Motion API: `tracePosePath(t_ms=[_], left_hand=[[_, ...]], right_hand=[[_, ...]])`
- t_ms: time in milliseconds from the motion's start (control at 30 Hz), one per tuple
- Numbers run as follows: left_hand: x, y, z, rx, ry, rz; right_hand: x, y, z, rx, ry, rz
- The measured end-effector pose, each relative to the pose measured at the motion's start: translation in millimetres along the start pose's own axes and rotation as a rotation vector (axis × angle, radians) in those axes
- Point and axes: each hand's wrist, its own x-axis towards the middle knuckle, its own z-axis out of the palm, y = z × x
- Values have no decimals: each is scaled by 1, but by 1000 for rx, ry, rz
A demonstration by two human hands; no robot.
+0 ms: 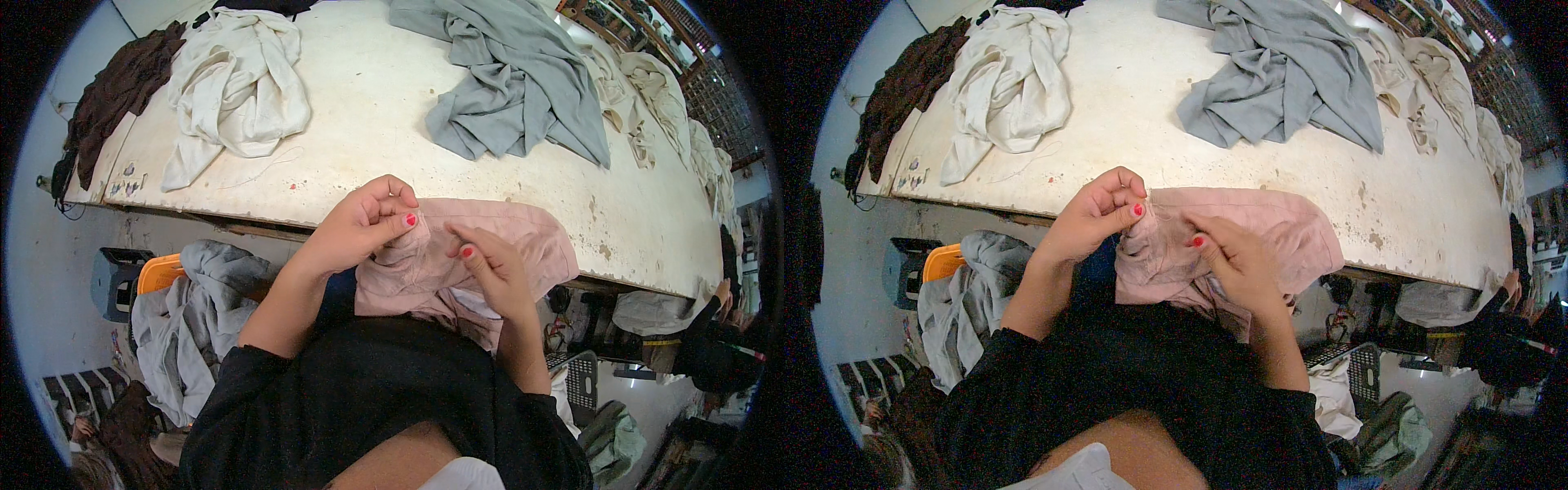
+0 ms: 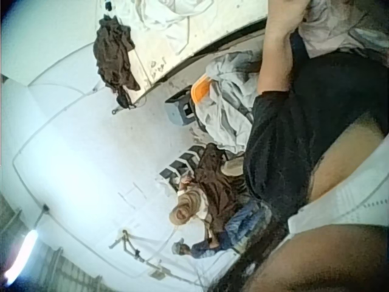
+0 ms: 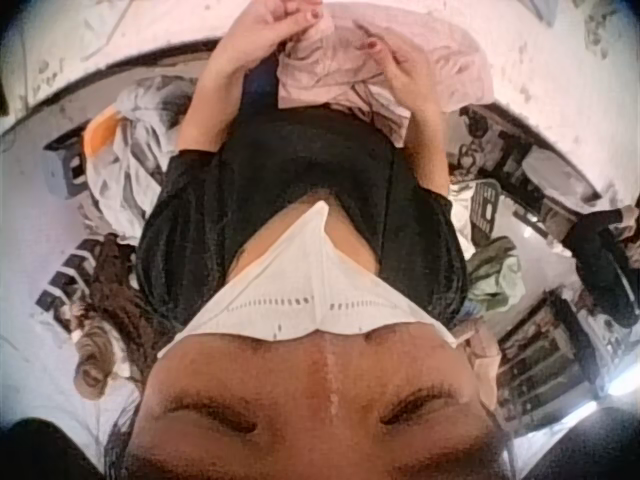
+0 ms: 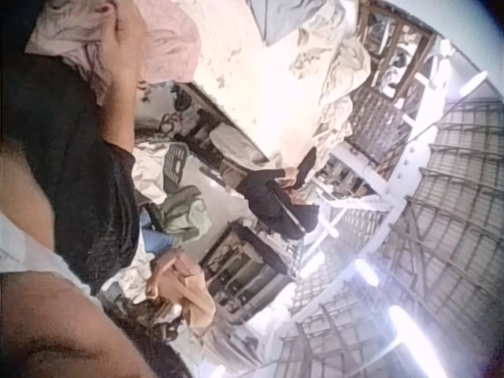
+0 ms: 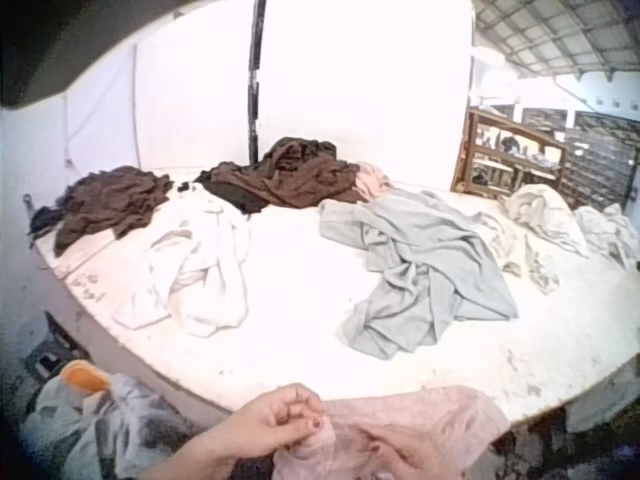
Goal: The person uses small scissors to trim loose threads and cut a fabric label from a pink garment. They repeatedly lift, turn, and inspect the garment while snipping threads at various points.
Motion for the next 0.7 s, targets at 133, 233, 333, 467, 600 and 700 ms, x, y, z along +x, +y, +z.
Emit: tracePosePath(t_ms=[133,233,333,467,600,700], left_hand=[[1,-2,0,-40,-42,-9],[0,-2,0,-59,-37,-4],[-1,0,-1,-53,-58,-9],[-1,2,-1,-76,-112,-35],[0,3,0,-116,-122,-69],[1,2,2,-130,-122,-72]], right_hand=[[-3,-7,9,151,-144,-12],[1,-9,12,160,-184,-106],[4,-10,12,163,-108,-101],[7,-9,14,-22,65,-108],[8,-10,16,-21,62,-184],[8,-11,17,34,47,-193]])
